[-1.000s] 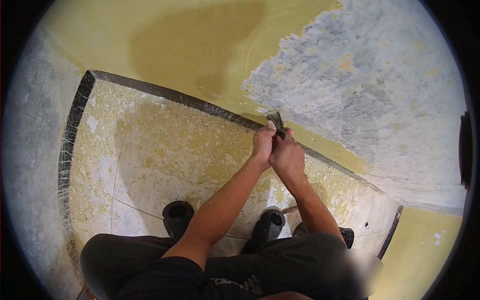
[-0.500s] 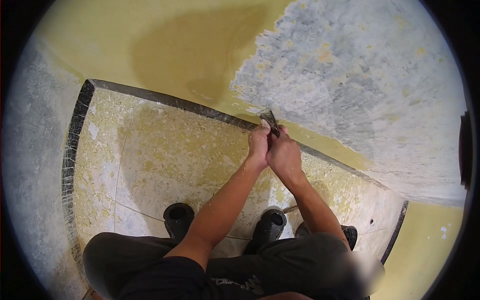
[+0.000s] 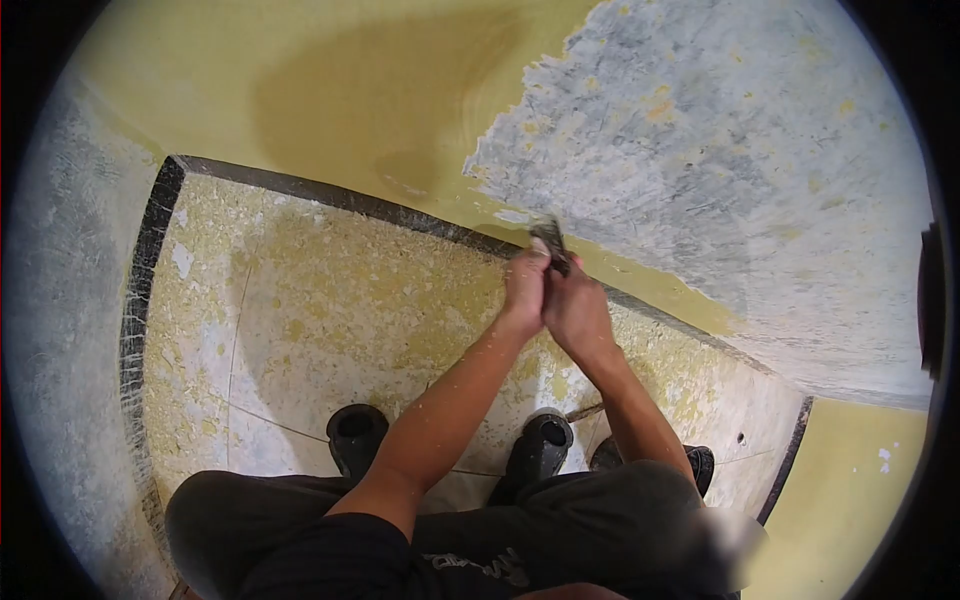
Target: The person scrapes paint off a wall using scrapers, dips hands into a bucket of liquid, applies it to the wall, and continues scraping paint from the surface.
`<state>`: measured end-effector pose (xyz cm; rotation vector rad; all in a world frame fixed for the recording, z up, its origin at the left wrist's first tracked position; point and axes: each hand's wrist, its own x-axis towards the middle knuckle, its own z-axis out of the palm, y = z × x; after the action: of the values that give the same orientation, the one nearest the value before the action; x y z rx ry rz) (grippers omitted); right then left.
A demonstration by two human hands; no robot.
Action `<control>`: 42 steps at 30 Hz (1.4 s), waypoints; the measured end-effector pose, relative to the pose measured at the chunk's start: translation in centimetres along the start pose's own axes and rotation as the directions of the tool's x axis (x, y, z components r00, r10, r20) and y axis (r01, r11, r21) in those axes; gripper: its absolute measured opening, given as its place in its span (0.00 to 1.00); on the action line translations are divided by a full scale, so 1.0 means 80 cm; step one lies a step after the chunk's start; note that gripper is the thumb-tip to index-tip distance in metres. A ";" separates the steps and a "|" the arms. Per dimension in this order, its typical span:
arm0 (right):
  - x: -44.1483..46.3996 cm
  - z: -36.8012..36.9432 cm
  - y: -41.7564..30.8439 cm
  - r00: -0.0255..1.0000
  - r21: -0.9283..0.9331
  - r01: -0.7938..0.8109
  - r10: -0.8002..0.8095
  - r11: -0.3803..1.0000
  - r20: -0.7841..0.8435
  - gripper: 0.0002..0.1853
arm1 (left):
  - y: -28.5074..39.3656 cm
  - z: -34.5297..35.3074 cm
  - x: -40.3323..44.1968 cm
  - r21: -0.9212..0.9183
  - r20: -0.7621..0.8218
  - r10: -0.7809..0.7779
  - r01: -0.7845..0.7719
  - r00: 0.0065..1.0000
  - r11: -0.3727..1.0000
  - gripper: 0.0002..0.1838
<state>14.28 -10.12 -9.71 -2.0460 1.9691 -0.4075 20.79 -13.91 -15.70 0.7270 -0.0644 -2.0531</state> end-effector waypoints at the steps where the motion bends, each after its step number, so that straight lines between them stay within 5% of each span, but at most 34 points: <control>1: -0.008 -0.006 0.005 0.992 0.066 -0.115 0.118 0.991 -0.033 0.13 | -0.006 0.006 -0.005 0.055 0.030 -0.044 0.043 0.999 0.998 0.20; 2: -0.013 -0.010 0.009 0.992 0.064 -0.119 0.121 0.991 -0.030 0.13 | -0.007 0.010 -0.008 0.205 0.041 -0.106 0.096 0.993 0.974 0.19; 6: -0.016 -0.020 0.014 0.990 0.105 -0.091 0.101 0.990 -0.098 0.10 | -0.025 0.021 -0.005 -0.033 0.039 -0.053 0.054 0.998 0.998 0.15; 11: -0.014 -0.001 0.019 0.984 0.098 -0.019 0.036 0.995 -0.173 0.13 | -0.021 0.010 0.002 0.115 0.018 -0.006 0.004 1.000 0.993 0.13; 14: -0.011 0.001 0.025 0.973 0.179 -0.209 0.222 0.961 -0.056 0.12 | -0.025 0.012 0.003 0.126 -0.004 0.031 -0.030 1.000 0.992 0.13; 19: -0.010 0.020 0.052 0.970 0.213 0.080 -0.027 0.974 -0.242 0.12 | -0.028 0.011 0.006 0.210 -0.015 0.107 -0.101 0.994 0.972 0.12; 22: 0.007 0.019 0.036 0.980 0.292 0.046 0.013 0.955 -0.197 0.11 | -0.015 0.005 0.013 0.251 -0.009 0.261 -0.251 0.965 0.935 0.17; 25: 0.010 0.022 0.024 0.984 0.282 -0.007 0.057 0.959 -0.170 0.13 | 0.000 0.002 0.009 0.177 0.017 0.206 -0.206 0.978 0.962 0.22; 28: 0.002 0.037 0.032 0.948 0.267 0.086 0.004 0.960 -0.318 0.15 | -0.006 0.003 0.007 0.218 0.047 0.219 -0.224 0.975 0.950 0.18; 31: -0.013 0.045 0.050 0.957 0.242 0.009 0.061 0.970 -0.282 0.18 | -0.028 -0.009 0.017 0.216 0.105 0.194 -0.213 0.975 0.953 0.15; 32: -0.017 0.041 0.050 0.965 0.252 -0.128 0.179 0.959 -0.192 0.17 | -0.038 -0.014 0.023 0.240 0.105 0.188 -0.208 0.977 0.948 0.14; 38: -0.008 0.047 0.058 0.952 0.254 0.053 0.028 0.966 -0.304 0.15 | -0.039 -0.027 0.039 0.349 0.097 0.133 -0.159 0.986 0.924 0.12; 42: 0.013 0.034 0.027 0.973 0.322 -0.025 0.096 0.946 -0.208 0.13 | -0.010 -0.003 0.013 0.232 0.019 0.240 -0.237 0.971 0.943 0.11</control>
<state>13.34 -11.21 -13.07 -1.7962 1.9288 -0.9110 19.88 -14.26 -16.63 0.8291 -0.3763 -1.8267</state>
